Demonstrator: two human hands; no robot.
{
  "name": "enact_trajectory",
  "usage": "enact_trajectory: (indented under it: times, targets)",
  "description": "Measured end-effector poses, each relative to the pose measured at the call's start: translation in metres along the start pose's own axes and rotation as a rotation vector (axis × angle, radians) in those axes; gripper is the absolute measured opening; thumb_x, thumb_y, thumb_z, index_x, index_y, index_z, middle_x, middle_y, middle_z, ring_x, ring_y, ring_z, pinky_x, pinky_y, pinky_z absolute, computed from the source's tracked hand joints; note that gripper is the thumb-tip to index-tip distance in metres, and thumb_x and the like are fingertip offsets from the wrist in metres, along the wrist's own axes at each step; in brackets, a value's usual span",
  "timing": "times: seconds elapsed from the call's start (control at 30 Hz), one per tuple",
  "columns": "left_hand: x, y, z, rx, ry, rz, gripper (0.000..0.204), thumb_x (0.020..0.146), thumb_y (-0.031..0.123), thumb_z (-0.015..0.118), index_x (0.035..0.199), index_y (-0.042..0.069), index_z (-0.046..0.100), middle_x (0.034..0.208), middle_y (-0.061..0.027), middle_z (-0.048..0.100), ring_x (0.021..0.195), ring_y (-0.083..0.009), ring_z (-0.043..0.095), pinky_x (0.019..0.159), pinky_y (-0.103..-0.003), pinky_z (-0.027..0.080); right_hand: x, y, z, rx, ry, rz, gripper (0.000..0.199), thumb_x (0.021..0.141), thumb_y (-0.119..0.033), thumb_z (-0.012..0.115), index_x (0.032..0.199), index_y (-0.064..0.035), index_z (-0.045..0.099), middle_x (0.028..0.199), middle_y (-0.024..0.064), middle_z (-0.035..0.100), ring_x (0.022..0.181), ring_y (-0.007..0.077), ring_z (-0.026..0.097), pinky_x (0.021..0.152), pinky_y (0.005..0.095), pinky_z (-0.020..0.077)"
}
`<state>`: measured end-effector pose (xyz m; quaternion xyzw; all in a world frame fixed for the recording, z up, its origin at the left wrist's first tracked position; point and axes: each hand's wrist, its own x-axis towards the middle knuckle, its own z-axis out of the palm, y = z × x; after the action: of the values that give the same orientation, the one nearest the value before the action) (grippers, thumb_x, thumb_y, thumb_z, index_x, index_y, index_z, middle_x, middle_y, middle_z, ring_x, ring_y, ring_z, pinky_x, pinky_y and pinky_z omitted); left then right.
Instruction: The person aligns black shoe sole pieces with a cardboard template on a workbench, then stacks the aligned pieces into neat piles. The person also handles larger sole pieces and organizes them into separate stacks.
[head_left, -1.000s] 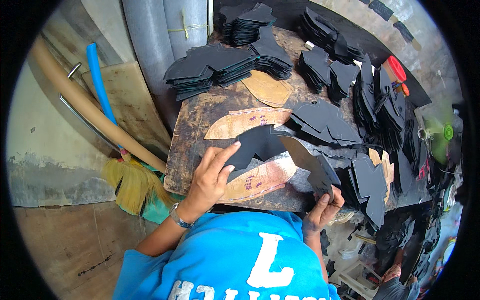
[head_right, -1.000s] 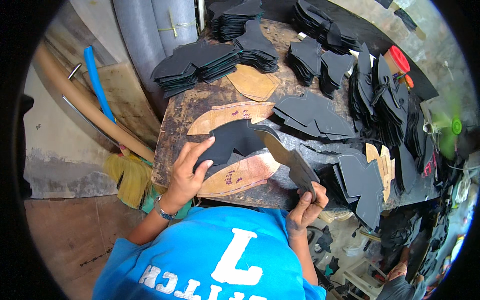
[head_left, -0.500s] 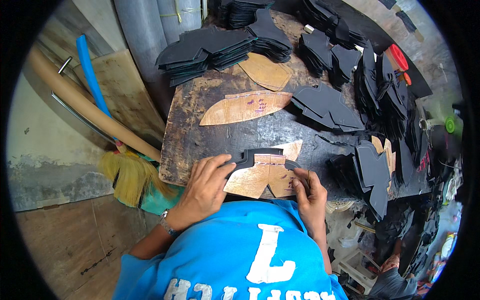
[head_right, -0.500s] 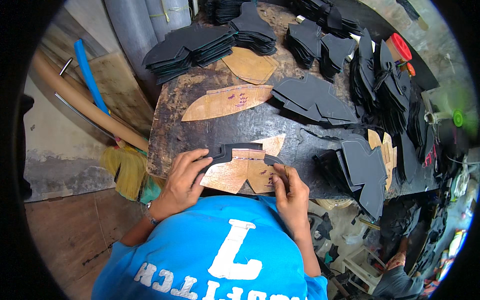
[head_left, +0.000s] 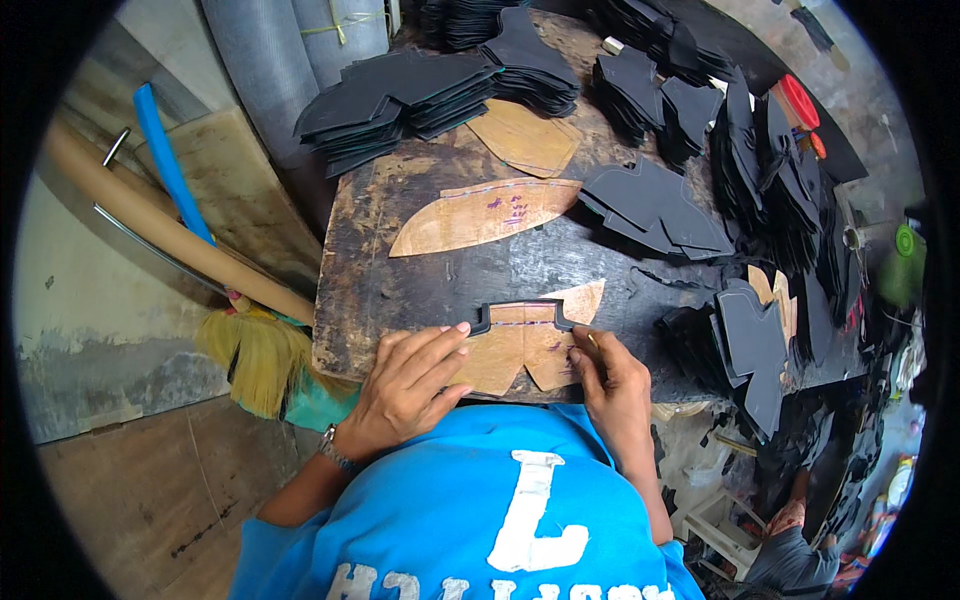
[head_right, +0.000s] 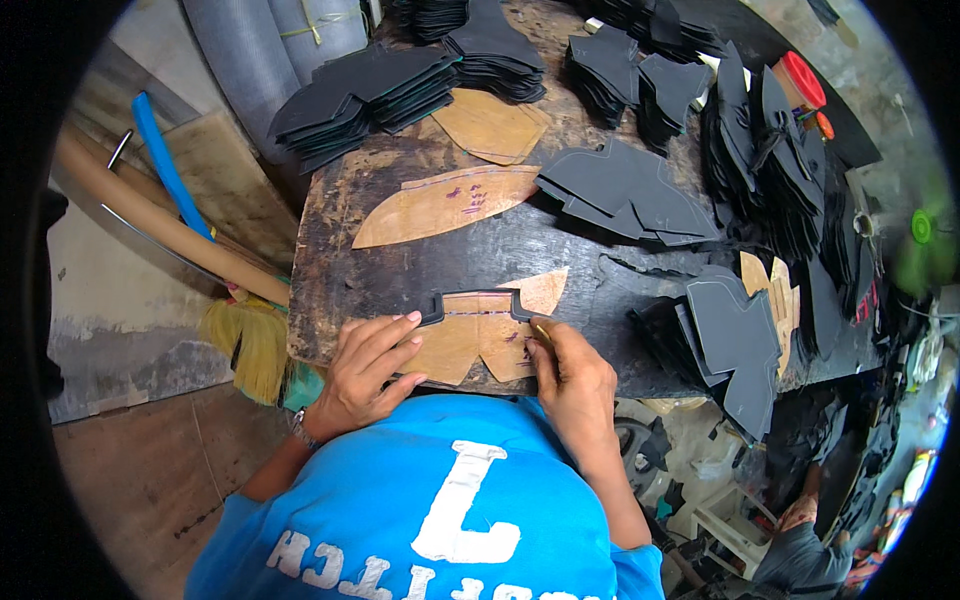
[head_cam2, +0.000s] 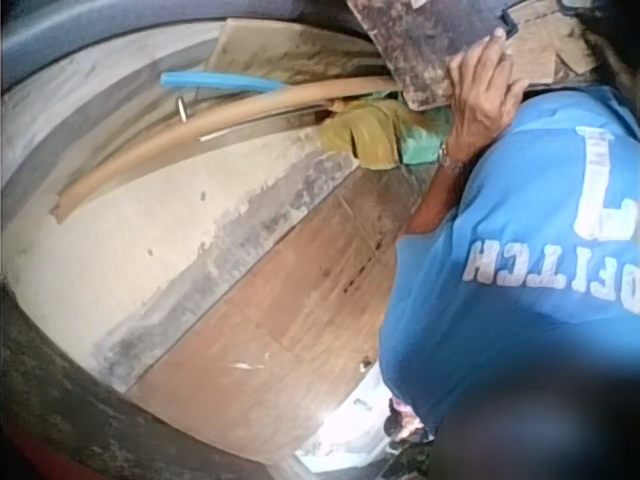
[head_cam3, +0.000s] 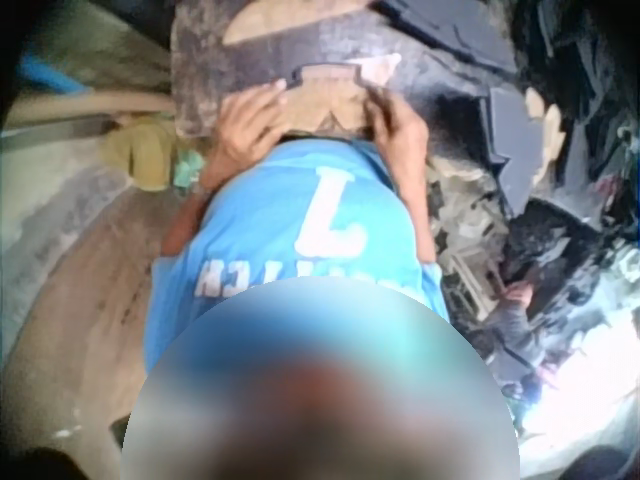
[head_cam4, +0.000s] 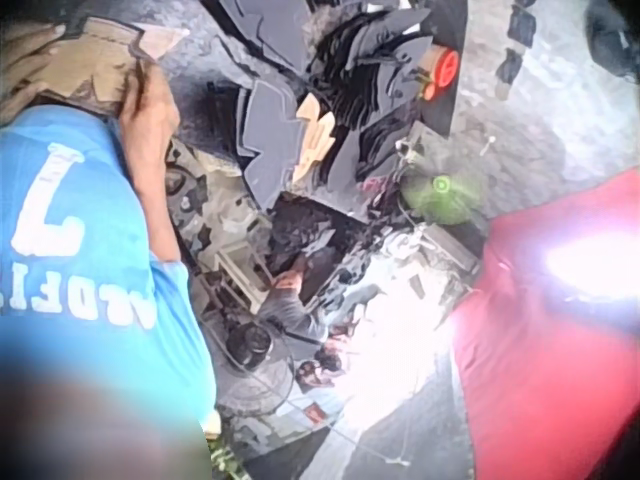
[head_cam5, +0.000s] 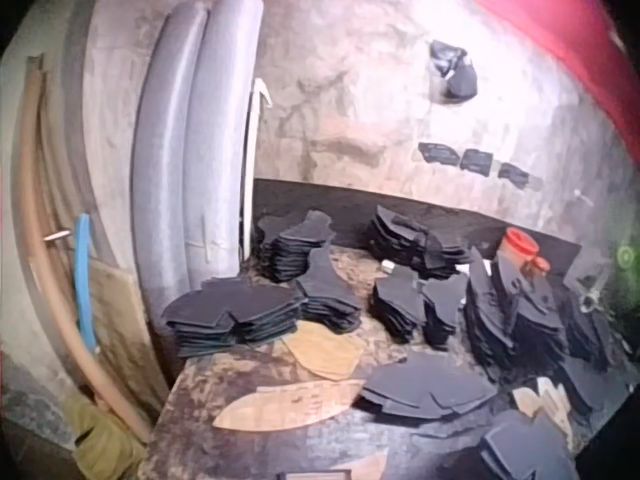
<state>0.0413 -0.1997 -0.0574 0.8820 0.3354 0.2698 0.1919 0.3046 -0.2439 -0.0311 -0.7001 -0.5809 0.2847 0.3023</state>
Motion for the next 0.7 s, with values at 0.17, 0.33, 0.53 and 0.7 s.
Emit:
enact_trajectory:
  times: [0.17,0.33,0.53,0.7]
  targets:
    - [0.000,-0.001,0.001,0.055,-0.057,0.030,0.040,0.085,0.019,0.076,0.123,0.008,0.070,0.140,-0.0109,0.060,0.124,-0.0244,0.055,0.098,-0.041,0.040,0.000,0.001,-0.001,-0.040,0.007,-0.034,0.023,0.093,-0.001,0.065,0.116,0.0025,0.065,0.106,0.0202,0.074,0.097,0.0260,0.074,0.081,0.0334,0.0571]
    - [0.001,0.000,0.000,0.058,-0.084,0.012,0.040,0.087,0.020,0.075,0.125,0.008,0.070,0.140,-0.0104,0.060,0.124,-0.0240,0.055,0.099,-0.041,0.038,0.002,-0.002,-0.003,-0.032,-0.011,-0.009,0.022,0.094,-0.002,0.065,0.116,0.0021,0.064,0.105,0.0205,0.074,0.096,0.0265,0.074,0.080,0.0339,0.0572]
    - [0.002,0.001,0.000,0.087,-0.105,0.021,0.041,0.088,0.020,0.075,0.126,0.008,0.069,0.141,-0.0079,0.061,0.126,-0.0227,0.054,0.100,-0.042,0.037,0.004,-0.006,-0.005,-0.089,-0.027,0.027,0.022,0.094,-0.006,0.066,0.114,0.0006,0.063,0.104,0.0208,0.074,0.096,0.0297,0.074,0.079,0.0359,0.0568]
    - [-0.002,0.005,0.000,0.073,-0.120,-0.004,0.041,0.088,0.023,0.074,0.126,0.009,0.068,0.142,-0.0056,0.060,0.127,-0.0216,0.054,0.100,-0.042,0.037,0.000,-0.009,-0.006,-0.136,0.008,-0.009,0.021,0.093,-0.014,0.066,0.111,-0.0046,0.063,0.098,0.0180,0.071,0.086,0.0384,0.070,0.072,0.0442,0.0546]
